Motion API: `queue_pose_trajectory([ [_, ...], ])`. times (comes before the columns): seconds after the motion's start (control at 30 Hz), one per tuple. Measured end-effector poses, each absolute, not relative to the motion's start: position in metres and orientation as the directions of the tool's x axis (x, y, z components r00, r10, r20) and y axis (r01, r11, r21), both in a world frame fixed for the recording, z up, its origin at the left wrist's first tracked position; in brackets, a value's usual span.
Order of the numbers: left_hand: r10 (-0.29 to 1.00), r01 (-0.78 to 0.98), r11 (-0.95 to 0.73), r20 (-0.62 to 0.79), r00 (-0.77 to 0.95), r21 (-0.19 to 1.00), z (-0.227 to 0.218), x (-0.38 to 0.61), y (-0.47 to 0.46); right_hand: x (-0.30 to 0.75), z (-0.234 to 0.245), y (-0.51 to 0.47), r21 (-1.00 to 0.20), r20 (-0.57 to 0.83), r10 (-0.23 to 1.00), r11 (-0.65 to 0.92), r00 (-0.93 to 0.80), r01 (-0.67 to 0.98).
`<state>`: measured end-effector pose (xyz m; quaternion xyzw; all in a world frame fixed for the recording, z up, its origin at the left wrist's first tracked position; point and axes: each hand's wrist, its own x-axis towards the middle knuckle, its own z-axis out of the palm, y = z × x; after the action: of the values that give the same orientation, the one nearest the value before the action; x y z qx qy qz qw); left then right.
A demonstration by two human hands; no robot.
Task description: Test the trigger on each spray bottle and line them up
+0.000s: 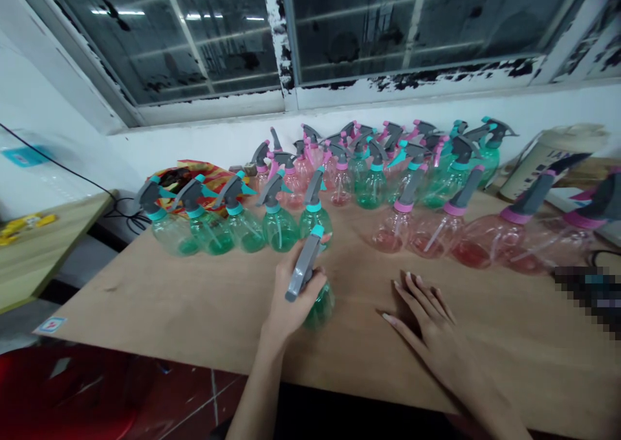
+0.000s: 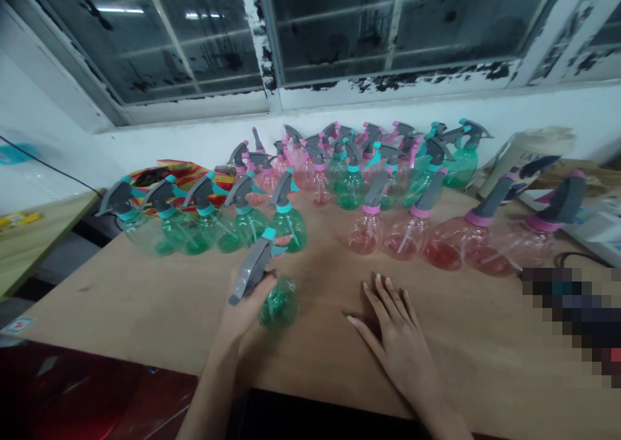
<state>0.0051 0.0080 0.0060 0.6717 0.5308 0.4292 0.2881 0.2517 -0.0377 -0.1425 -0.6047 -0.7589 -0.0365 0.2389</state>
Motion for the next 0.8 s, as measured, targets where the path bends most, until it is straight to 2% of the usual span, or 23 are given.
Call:
queue_pose_trajectory([
  [0.17, 0.953, 0.392, -0.304, 0.280, 0.117, 0.869, 0.000, 0.003, 0.011, 0.251, -0.141, -0.038, -0.227, 0.396, 0.905, 0.263, -0.158, 0.938],
  [0.67, 0.936, 0.347, -0.350, 0.337, 0.101, 0.870, -0.007, -0.001, 0.013, 0.252, -0.140, -0.038, -0.197, 0.410, 0.895, 0.273, -0.174, 0.942],
  [0.8, 0.936, 0.391, -0.348, 0.340, 0.093, 0.852, -0.008, -0.001, 0.012, 0.253, -0.142, -0.037, -0.198, 0.404, 0.896, 0.281, -0.183, 0.939],
])
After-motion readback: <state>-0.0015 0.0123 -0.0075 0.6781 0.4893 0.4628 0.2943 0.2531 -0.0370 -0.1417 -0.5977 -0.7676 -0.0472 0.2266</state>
